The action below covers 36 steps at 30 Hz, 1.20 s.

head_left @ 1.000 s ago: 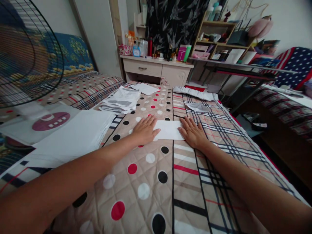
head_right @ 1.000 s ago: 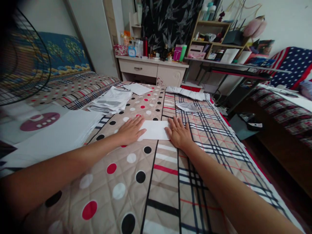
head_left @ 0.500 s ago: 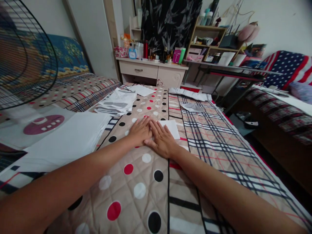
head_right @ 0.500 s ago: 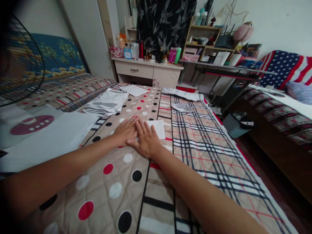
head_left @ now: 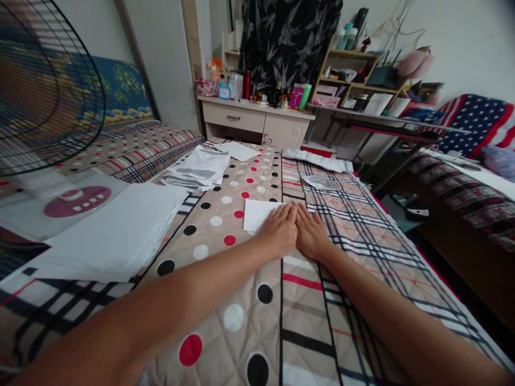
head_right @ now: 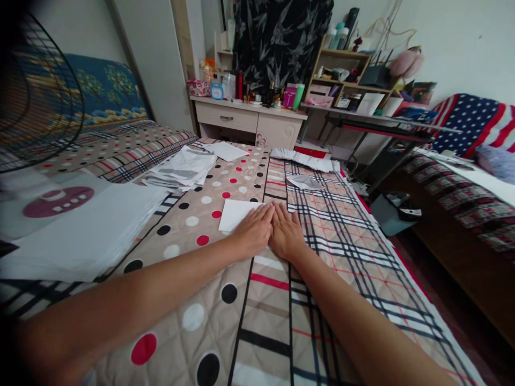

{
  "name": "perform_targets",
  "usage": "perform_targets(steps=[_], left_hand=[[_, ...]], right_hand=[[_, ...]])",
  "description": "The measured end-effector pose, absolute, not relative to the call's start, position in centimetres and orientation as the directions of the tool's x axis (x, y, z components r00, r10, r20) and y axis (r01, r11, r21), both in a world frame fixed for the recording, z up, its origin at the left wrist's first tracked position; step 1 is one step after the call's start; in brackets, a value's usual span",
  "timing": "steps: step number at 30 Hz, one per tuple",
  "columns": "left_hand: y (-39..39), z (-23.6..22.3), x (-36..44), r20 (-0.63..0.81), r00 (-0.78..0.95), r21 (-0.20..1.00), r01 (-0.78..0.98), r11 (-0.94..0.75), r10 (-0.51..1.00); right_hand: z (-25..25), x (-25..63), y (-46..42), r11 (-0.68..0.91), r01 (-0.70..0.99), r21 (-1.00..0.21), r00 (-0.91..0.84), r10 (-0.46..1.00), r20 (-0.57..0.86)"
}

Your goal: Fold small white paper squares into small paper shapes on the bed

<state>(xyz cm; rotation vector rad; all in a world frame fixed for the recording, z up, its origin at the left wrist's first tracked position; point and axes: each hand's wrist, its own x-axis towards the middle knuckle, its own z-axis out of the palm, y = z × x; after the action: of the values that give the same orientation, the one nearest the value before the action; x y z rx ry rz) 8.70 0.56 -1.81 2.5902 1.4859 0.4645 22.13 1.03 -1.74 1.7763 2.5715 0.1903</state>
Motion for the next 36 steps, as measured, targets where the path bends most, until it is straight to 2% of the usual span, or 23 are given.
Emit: perform_targets(steps=[3, 5, 12, 14, 16, 17, 19, 21, 24, 31, 36], left_hand=[[0.5, -2.3, 7.2, 0.177, 0.503, 0.270, 0.801, -0.533, 0.846], [0.5, -2.3, 5.0, 0.127, 0.541, 0.234, 0.798, -0.555, 0.831], [1.4, -1.8, -2.4, 0.028, 0.405, 0.121, 0.906, -0.405, 0.914], [1.8, -1.4, -2.2, 0.012, 0.348, 0.084, 0.934, -0.347, 0.938], [1.8, -0.9, -0.3, 0.063, 0.269, 0.033, 0.962, -0.271, 0.961], [1.7, -0.7, 1.1, 0.093, 0.290, 0.007, 0.956, -0.292, 0.953], [1.1, -0.7, 4.2, 0.188, 0.413, 0.039, 0.903, -0.427, 0.891], [0.5, -1.1, 6.5, 0.179, 0.524, 0.132, 0.826, -0.548, 0.833], [0.2, -2.1, 6.7, 0.145, 0.542, 0.195, 0.805, -0.561, 0.828], [3.4, -2.5, -2.0, 0.066, 0.348, 0.158, 0.922, -0.354, 0.935], [5.0, -3.0, -4.2, 0.138, 0.195, 0.157, 0.964, -0.216, 0.971]], right_hand=[[-1.7, 22.3, 1.1, 0.335, 0.938, 0.092, -0.342, 0.936, 0.081], [-1.7, 22.2, 1.1, 0.320, 0.944, 0.082, -0.327, 0.941, 0.091], [-2.1, 21.9, 1.2, 0.308, 0.949, 0.072, -0.315, 0.941, 0.125], [-2.3, 21.8, 1.2, 0.298, 0.951, 0.082, -0.307, 0.940, 0.147], [-2.3, 21.8, 1.1, 0.292, 0.952, 0.089, -0.304, 0.938, 0.168], [-2.3, 21.8, 1.1, 0.291, 0.952, 0.089, -0.303, 0.937, 0.175], [-2.3, 21.9, 1.0, 0.297, 0.951, 0.086, -0.308, 0.935, 0.173], [-2.3, 22.0, 1.1, 0.308, 0.948, 0.078, -0.317, 0.935, 0.159], [-2.3, 22.2, 1.1, 0.319, 0.947, 0.048, -0.322, 0.934, 0.152], [-2.4, 22.1, 1.1, 0.316, 0.948, -0.034, -0.304, 0.934, 0.188], [-2.3, 22.3, 1.0, 0.354, 0.927, -0.125, -0.320, 0.919, 0.232]])
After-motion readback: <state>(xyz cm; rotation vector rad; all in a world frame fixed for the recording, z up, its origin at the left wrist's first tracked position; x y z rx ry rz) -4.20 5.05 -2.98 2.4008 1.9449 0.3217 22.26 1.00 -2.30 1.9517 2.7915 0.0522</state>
